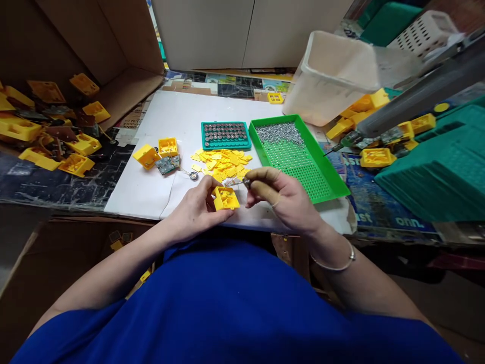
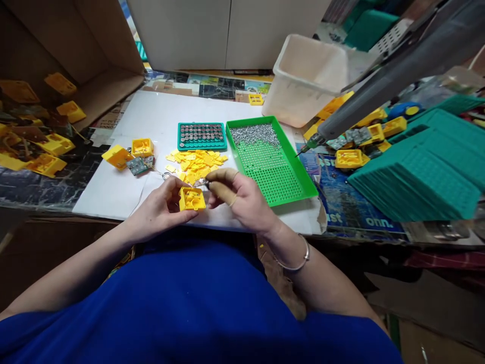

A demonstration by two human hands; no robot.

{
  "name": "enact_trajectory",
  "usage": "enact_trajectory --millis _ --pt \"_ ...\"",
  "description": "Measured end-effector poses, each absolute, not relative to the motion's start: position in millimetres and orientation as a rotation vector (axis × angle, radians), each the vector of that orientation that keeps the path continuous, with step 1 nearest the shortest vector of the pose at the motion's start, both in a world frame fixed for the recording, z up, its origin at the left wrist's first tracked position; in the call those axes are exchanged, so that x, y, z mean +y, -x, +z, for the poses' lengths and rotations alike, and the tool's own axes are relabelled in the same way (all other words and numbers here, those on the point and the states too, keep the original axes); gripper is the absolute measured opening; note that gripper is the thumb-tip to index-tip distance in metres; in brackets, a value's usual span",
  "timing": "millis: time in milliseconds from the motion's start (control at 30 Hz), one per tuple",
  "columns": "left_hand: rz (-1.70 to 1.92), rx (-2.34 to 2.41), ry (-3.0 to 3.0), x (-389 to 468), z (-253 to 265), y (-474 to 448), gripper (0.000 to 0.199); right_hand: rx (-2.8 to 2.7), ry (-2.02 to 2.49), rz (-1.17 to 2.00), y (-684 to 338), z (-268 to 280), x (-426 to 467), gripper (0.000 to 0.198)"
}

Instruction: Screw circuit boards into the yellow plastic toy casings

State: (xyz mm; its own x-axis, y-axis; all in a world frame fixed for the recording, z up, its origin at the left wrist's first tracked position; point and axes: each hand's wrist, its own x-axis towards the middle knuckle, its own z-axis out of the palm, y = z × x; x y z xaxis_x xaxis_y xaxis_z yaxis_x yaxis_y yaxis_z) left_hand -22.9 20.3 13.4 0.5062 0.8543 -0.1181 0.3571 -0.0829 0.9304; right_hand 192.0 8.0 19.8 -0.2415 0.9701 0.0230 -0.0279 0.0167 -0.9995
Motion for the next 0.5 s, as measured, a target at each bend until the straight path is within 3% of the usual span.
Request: enact_trajectory --millis 100,167,367,500 --pt "0.531 1.044 -1.639 20 15 24 0.041 -1.086 0.957 1.7 -194 24 12 0.033" --pt "0.511 1.018 -1.55 20 17 23 0.042 -1.064 0.94 1.725 -193 22 13 0.03" --pt "0.494 0.86 -1.138 20 23 19 0.045 -1.502 1.028 1.31 -192 7 5 0.024" --pt "0.575 0.821 -1.079 20 23 15 0.043 -1.874 0.956 0.849 -195 7 6 0.016"
